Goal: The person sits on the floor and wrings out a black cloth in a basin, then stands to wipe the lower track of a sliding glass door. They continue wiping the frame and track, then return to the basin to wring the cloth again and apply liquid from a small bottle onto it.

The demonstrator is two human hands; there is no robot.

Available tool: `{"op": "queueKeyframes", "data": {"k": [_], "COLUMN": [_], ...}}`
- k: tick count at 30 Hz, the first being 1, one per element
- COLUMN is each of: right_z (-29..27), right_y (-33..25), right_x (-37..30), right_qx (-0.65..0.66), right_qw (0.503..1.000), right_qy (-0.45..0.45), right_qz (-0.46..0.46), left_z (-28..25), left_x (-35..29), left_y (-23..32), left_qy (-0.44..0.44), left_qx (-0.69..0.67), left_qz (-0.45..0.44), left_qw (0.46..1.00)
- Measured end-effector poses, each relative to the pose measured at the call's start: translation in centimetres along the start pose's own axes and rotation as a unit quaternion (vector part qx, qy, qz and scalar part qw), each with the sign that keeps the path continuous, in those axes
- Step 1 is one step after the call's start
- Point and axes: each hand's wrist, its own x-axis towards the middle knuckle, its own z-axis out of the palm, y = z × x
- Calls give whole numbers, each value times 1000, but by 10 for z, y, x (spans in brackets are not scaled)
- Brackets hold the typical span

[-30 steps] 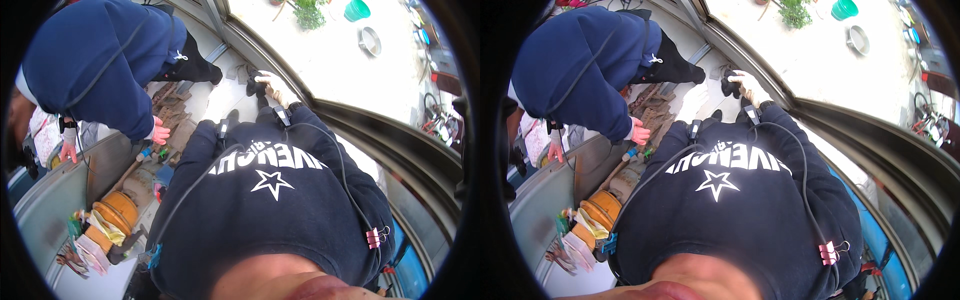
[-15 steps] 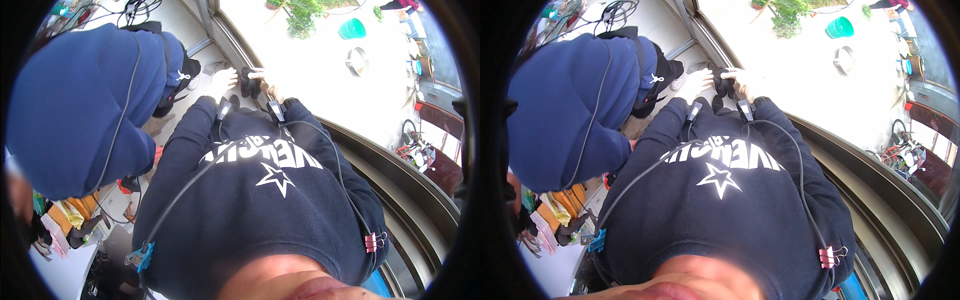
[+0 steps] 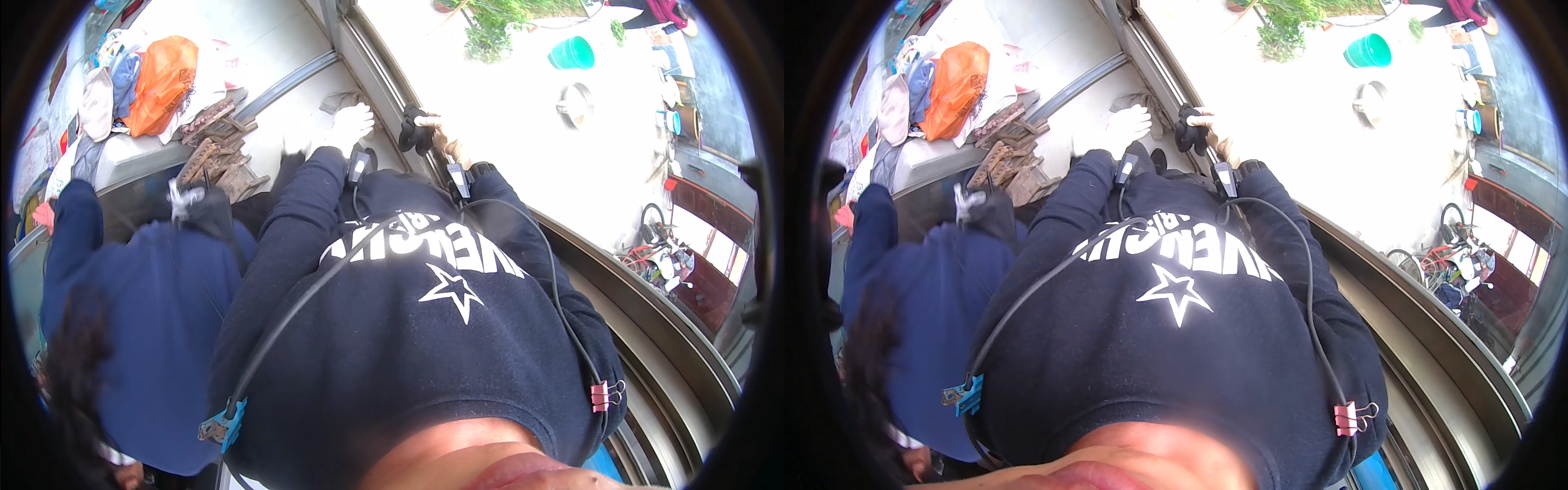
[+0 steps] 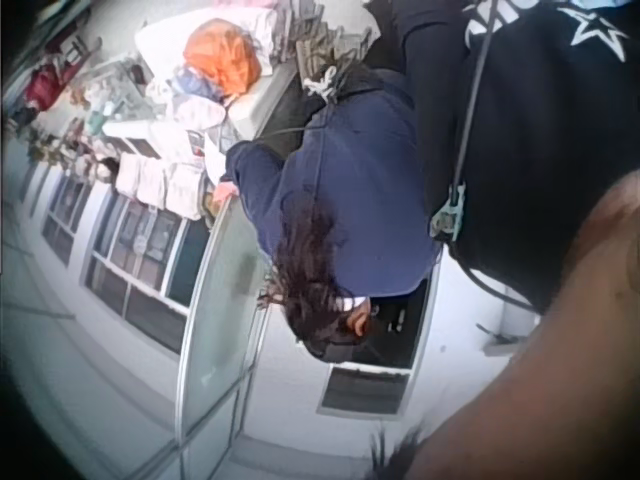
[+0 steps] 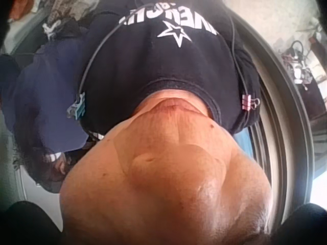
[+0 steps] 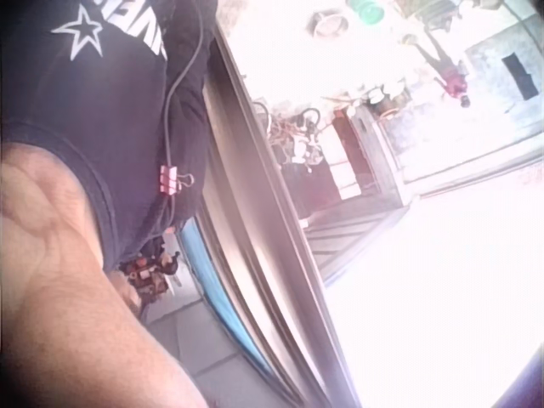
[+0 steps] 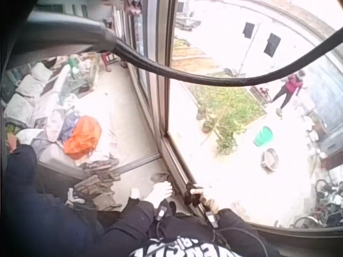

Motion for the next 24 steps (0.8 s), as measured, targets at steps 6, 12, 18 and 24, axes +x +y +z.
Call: {"op": "queueKeyframes", "data": {"k": [6,12,18,24], "right_z": [0,11,53,85], "right_y": [-4,-12,-12,11], "right_x": [8,19,66,159], "right_qx": [-41,-134,-53,-79], "right_qw": [999,990,989,949], "right_qy": [24,48,136,300], "right_qz": [-5,-25,4,54], "left_z": [8,12,-11,-78], "left_x": [4,10,49,63], "left_y": [27,32,32,66], "left_qy": [-13,-43,-117,-173], "left_qx": [-59,-44,13,-53], "left_qz": [-22,-36,-94,-35], "left_qw": [998,997,989,983]}}
